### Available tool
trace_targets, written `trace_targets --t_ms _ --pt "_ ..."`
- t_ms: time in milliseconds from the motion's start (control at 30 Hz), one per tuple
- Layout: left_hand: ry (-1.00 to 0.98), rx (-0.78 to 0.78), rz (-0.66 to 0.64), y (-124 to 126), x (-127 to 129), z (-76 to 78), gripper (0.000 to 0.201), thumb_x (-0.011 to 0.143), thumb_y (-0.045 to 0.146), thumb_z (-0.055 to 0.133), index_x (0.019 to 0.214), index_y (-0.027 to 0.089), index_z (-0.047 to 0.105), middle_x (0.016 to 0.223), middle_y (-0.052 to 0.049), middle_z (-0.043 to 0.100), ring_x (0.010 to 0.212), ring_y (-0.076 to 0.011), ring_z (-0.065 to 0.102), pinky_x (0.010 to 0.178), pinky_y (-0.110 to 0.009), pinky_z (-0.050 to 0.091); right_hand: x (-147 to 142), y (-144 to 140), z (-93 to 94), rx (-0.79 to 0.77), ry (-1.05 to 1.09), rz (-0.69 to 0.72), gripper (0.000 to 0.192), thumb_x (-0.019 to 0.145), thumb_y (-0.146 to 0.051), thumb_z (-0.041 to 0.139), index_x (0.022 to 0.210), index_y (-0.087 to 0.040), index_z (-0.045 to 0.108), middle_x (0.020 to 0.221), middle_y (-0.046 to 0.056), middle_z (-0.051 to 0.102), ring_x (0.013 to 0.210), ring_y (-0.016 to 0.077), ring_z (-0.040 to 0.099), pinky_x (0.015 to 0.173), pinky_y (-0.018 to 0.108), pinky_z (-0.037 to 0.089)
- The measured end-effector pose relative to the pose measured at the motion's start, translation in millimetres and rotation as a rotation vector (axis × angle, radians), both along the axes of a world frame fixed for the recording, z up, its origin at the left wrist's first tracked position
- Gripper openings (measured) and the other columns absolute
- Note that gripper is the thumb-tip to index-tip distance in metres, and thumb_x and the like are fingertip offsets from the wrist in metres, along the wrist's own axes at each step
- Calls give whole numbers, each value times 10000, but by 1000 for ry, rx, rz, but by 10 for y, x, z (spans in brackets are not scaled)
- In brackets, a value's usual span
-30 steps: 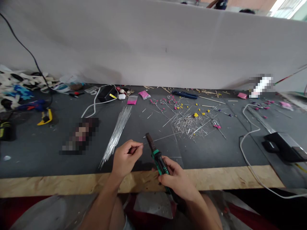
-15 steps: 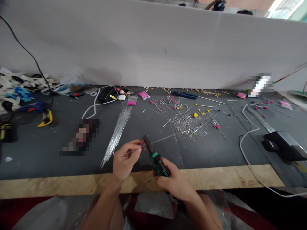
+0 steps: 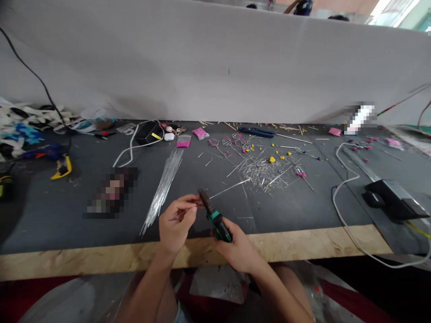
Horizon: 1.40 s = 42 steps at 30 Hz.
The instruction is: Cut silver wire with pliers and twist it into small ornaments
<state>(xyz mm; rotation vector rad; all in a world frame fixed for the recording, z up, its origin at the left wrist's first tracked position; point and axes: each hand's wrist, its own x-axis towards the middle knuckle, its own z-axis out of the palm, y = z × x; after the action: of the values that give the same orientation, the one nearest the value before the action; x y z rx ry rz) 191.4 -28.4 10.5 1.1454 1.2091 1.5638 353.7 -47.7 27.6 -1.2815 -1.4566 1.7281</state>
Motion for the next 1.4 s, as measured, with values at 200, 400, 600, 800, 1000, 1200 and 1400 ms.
trace_targets --t_ms 200,400,600,800,1000,1200,1400 --pt "-8 18 38 9 55 13 77 784 243 599 769 168 592 1011 -91 664 914 -188 650 792 -333 547 -29 17 -38 5 -3 -50 220 636 -84 467 800 -197 563 658 -57 492 568 96 410 530 207 324" --pt "-38 15 155 22 89 72 66 807 236 589 802 171 577 904 -62 689 824 -167 666 710 -304 556 4 38 2 -107 103 -89 269 630 -130 568 884 -211 609 826 -18 622 788 164 581 694 245 417" --pt "-369 57 309 121 -112 70 113 779 222 613 776 162 518 798 -27 687 754 -185 686 653 -334 560 309 187 -24 28 107 -191 199 595 -204 610 792 -191 590 812 7 639 829 201 586 749 284 420" --pt "-453 58 209 86 -225 56 116 756 192 643 759 141 538 800 -44 699 734 -178 690 623 -296 557 660 502 -167 424 -613 -381 93 640 -226 540 721 -195 576 919 45 611 843 218 564 721 294 413" --pt "-541 -3 81 1 -137 -18 97 757 181 642 756 156 548 816 -36 702 749 -170 686 619 -275 551 643 600 -253 419 -755 -424 297 596 -227 653 892 -200 654 1161 99 588 1125 327 477 906 437 357" --pt "-580 -120 -87 -52 -11 -80 116 763 169 617 718 154 511 801 -28 700 733 -165 686 598 -261 550 248 298 -9 244 89 -336 361 758 -366 641 1099 -273 567 1085 46 640 971 198 600 774 336 473" --pt "-583 -219 -537 -224 -118 -29 164 755 154 602 694 160 450 663 -19 692 555 -143 661 497 -234 521 -21 236 39 -141 478 -251 181 755 -323 688 828 -203 573 682 -19 635 566 96 604 458 177 427"
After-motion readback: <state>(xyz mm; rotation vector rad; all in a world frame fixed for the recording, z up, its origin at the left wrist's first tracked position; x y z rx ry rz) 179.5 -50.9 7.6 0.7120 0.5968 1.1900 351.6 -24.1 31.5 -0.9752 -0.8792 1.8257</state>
